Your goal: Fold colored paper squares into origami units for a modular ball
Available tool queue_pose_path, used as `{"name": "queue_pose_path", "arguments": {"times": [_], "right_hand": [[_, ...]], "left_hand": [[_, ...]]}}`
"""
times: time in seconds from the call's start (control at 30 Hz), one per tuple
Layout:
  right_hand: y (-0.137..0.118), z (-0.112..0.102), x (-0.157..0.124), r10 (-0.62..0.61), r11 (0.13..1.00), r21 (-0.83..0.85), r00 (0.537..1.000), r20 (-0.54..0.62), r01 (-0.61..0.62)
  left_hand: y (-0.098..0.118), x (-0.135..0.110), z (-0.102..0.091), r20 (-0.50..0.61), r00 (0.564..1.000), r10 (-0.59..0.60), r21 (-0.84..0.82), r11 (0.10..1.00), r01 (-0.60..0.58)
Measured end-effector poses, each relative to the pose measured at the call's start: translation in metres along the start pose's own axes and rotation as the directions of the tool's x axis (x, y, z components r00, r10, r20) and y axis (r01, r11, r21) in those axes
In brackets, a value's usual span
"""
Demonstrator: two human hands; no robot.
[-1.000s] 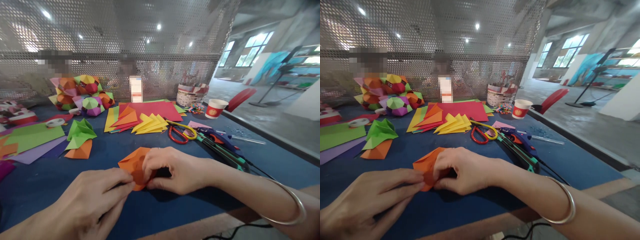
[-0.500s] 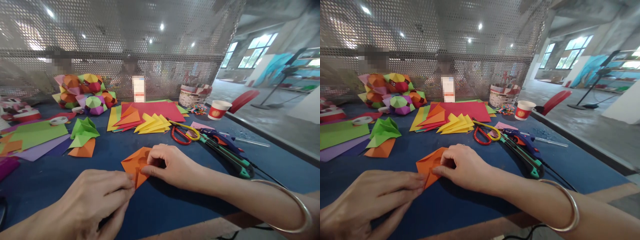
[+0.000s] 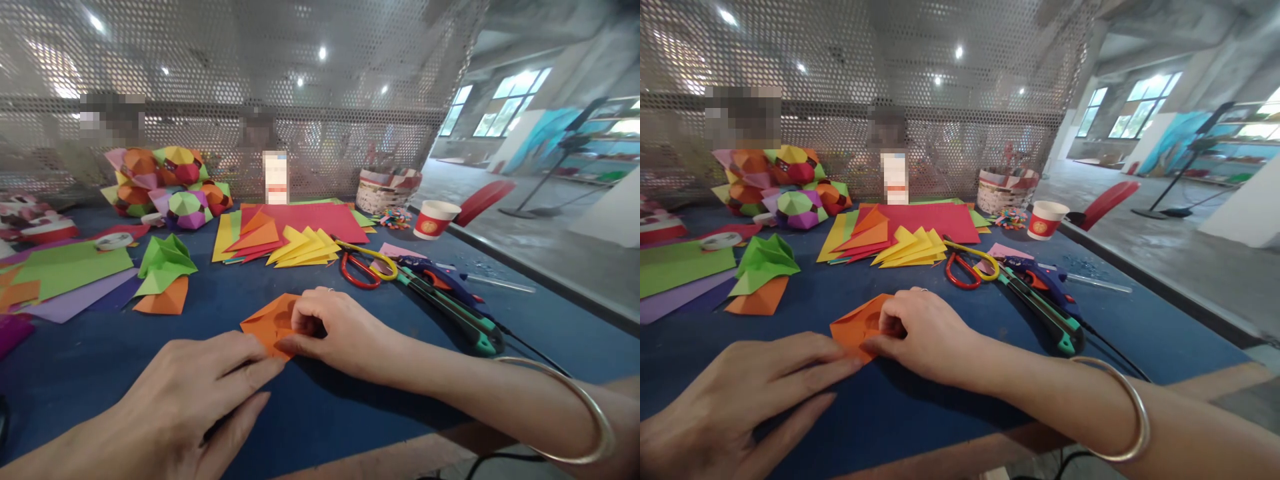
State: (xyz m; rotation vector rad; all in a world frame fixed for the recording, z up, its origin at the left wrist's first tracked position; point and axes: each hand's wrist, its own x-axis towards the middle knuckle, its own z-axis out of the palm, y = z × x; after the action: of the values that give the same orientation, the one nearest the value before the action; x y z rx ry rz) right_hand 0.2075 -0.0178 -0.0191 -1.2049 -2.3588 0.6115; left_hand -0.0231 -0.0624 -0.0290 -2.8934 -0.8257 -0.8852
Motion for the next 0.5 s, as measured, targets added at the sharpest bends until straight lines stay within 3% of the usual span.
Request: {"name": "queue_pose_path", "arguments": {"times": [0.17,0.5], "right_hand": [[0.0,0.0,0.0,0.008,1.0,-0.003,1.0,-0.001,-0.008],[0.0,-0.005,-0.001,0.102,0.995,0.018,0.995,-0.001,-0.102]], "left_hand": [[-0.003,0.006,-0.002,0.084,0.996,0.041,-0.025,0.999,-0.039],[0.002,0.012,-0.003,0.042,0.997,0.062,-0.035,0.998,-0.061]]}}
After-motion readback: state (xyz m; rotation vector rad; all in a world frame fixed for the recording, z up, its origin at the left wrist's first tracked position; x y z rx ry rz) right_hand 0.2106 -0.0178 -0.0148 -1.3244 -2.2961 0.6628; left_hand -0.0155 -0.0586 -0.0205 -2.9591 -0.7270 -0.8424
